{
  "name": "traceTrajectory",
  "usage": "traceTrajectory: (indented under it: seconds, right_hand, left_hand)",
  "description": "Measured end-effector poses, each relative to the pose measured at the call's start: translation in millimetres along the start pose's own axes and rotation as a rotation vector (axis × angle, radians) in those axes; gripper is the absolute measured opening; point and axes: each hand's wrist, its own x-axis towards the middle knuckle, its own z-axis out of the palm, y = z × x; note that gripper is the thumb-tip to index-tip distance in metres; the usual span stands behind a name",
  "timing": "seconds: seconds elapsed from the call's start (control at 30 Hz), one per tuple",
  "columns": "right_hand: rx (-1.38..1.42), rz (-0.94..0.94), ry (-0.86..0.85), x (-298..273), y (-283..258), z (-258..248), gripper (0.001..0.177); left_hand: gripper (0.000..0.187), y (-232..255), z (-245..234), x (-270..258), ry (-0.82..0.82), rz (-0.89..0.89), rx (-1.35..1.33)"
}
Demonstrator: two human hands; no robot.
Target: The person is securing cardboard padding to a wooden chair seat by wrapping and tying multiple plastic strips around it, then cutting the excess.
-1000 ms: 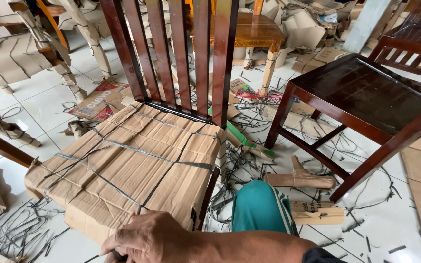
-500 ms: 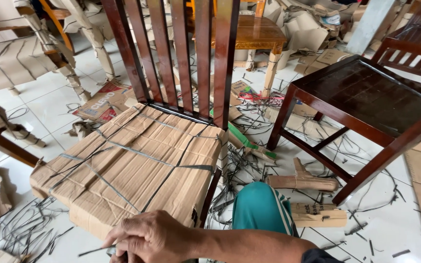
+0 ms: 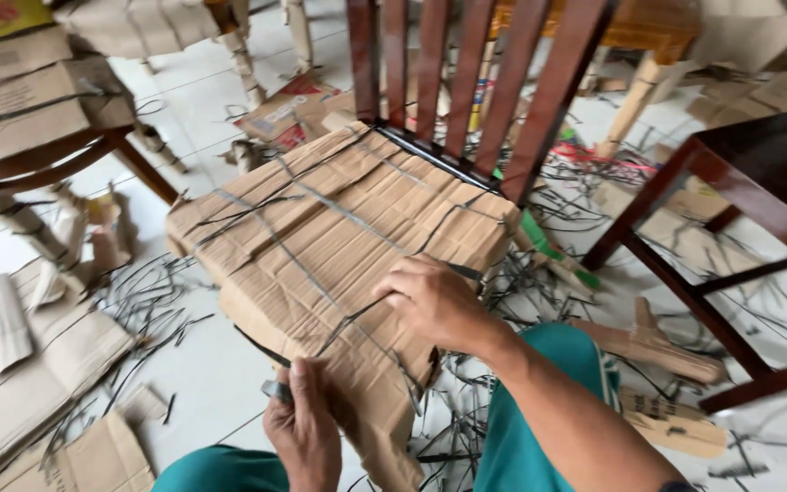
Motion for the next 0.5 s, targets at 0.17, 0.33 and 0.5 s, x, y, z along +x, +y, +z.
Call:
traceTrajectory:
  seconds: [0.17, 0.33, 0.5]
  right_hand:
    - [0.009, -0.006, -0.001, 0, 7, 9, 0.021]
    - [0.002, -0.034, -0.013, 4, 8, 14, 0.021]
    - [0.069, -0.117, 0.014, 10, -6, 16, 0.034]
  left_hand:
    - [0.038, 16, 7, -4, 0.018, 0.089, 0.040]
    - [0.040, 19, 9, -4, -0.045, -0.092, -0.145]
    - [0.040, 15, 3, 2, -0.051, -0.045, -0.186]
